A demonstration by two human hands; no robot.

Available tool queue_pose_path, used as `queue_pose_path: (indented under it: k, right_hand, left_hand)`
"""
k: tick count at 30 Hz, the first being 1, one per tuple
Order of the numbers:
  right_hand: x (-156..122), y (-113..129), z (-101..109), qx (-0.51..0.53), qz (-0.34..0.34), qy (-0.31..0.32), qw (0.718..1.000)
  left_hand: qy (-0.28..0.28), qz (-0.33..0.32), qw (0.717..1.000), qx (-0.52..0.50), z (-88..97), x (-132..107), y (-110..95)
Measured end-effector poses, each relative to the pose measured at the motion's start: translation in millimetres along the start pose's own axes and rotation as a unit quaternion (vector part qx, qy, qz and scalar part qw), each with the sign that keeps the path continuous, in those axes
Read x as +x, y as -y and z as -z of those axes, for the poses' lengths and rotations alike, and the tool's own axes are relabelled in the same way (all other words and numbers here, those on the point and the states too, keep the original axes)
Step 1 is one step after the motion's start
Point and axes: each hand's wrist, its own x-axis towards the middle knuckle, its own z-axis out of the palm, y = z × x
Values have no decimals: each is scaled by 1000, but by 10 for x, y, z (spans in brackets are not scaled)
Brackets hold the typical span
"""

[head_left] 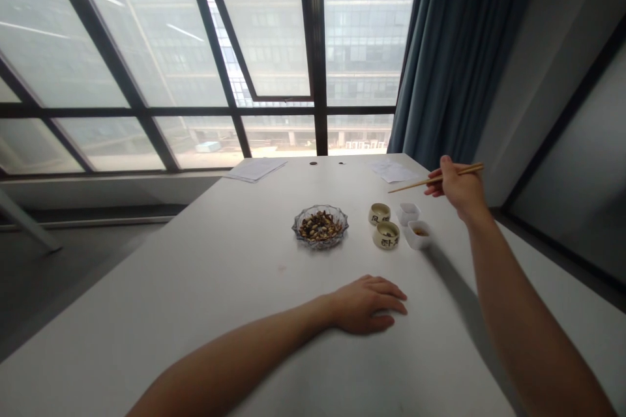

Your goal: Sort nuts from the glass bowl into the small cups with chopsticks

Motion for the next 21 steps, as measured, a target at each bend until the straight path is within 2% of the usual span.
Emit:
queue_pose_path:
  k: [6, 13, 17, 21]
  right_hand:
    - [-415, 153, -515, 25, 36, 101, 994]
    - [-784, -94, -1209, 34, 28, 267, 963]
    - [-884, -269, -1412, 0, 29, 301, 953]
    - [-918, -360, -1480, -7, 21, 315, 949]
  left_hand:
    - [6, 0, 1000, 1, -12, -2, 14]
    - [-5, -16, 1000, 6, -71, -12, 57]
    - [-8, -17, 1000, 12, -97, -16, 77]
    - [-8, -29, 999, 17, -106, -14, 88]
